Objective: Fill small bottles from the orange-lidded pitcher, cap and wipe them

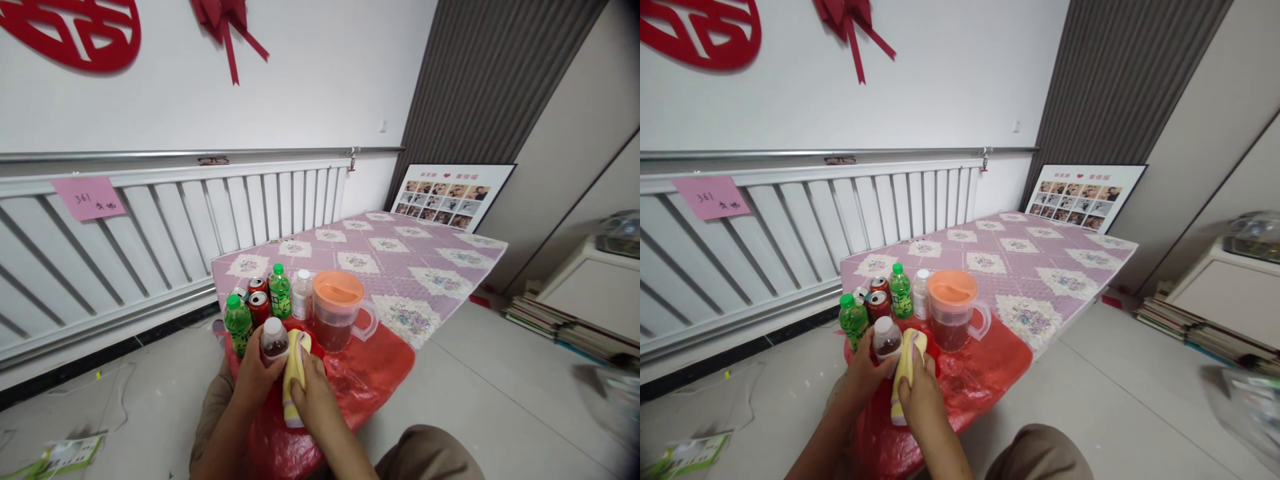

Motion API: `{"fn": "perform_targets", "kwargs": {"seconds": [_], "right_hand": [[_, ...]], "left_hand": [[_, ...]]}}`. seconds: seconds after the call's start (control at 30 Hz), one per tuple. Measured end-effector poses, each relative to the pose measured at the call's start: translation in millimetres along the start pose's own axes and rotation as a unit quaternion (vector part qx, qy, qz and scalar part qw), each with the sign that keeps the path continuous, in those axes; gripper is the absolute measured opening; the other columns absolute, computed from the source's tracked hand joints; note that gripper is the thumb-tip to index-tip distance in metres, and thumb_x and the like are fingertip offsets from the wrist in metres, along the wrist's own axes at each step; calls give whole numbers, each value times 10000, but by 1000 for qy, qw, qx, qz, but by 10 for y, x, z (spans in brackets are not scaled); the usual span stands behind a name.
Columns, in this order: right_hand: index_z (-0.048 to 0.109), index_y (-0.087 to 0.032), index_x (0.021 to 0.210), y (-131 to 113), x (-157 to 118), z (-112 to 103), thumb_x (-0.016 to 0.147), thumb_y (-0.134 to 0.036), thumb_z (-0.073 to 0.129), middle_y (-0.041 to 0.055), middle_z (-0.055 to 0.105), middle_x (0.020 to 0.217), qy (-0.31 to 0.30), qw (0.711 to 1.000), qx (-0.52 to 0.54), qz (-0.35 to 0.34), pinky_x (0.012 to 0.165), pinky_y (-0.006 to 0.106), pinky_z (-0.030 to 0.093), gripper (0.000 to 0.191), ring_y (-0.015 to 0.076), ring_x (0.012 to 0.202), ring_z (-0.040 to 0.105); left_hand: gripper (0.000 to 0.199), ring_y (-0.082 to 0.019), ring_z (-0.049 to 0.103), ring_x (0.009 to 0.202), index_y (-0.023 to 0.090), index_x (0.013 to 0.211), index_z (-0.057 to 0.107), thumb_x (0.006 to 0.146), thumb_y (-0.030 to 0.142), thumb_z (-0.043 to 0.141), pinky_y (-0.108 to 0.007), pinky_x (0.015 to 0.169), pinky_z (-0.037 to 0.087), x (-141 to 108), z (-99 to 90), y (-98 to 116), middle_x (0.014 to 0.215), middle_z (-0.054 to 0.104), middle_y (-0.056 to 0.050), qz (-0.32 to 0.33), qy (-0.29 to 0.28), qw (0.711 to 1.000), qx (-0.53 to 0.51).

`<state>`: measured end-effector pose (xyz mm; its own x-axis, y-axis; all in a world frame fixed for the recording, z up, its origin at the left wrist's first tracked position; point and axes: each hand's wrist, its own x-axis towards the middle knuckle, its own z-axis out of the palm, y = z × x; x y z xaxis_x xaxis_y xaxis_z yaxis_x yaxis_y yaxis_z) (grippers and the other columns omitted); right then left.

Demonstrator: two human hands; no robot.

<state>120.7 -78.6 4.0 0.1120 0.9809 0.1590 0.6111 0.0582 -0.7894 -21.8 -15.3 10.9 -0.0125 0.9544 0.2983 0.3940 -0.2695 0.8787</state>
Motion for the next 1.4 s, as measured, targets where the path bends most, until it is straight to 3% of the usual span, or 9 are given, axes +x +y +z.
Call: {"fn": "perform_targets", "kwargs": {"seconds": [0.37,0.7,1.03,1.27,1.4], "right_hand": [[389,-147,1467,32,-4,5,805,-97,494,152,520,1347,22,999,21,-14,1085,357,395,672,244,1248,547],[334,-184,1494,-322,-7,-135,837,-127,460,160,352,1468,45,997,6,-59,1053,405,440,672,270,1318,467],[384,-95,1462,-65,40,-23,801,-75,478,183,530,1318,34,999,13,-9,1064,411,429,668,269,1224,563],[356,-104,1481,-214,13,-133,831,-103,466,191,459,1382,44,999,10,-28,1067,392,427,660,267,1272,522],[335,-204,1500,-347,-13,-208,841,-120,468,167,368,1459,42,998,-14,-38,1031,421,461,678,286,1288,503]], "left_hand": [[714,-279,556,1237,199,1342,451,678,212,713,-437,1051,455,14,5,-32,1354,568,-110,3,-2,1000,7],[699,-295,591,1187,169,1342,442,698,264,697,-447,1025,481,15,-12,32,1335,578,-135,-17,-11,1000,-1],[716,-274,439,1365,194,1400,378,728,197,628,-457,1153,333,2,-133,-19,1471,454,-139,0,-93,994,-60],[676,-291,504,1294,212,1344,449,709,249,678,-471,1101,384,-58,-114,38,1382,532,-117,-16,-35,999,-2],[655,-308,544,1227,174,1283,486,674,280,701,-491,1052,421,-70,3,0,1297,569,-141,-3,15,1000,4]]}}
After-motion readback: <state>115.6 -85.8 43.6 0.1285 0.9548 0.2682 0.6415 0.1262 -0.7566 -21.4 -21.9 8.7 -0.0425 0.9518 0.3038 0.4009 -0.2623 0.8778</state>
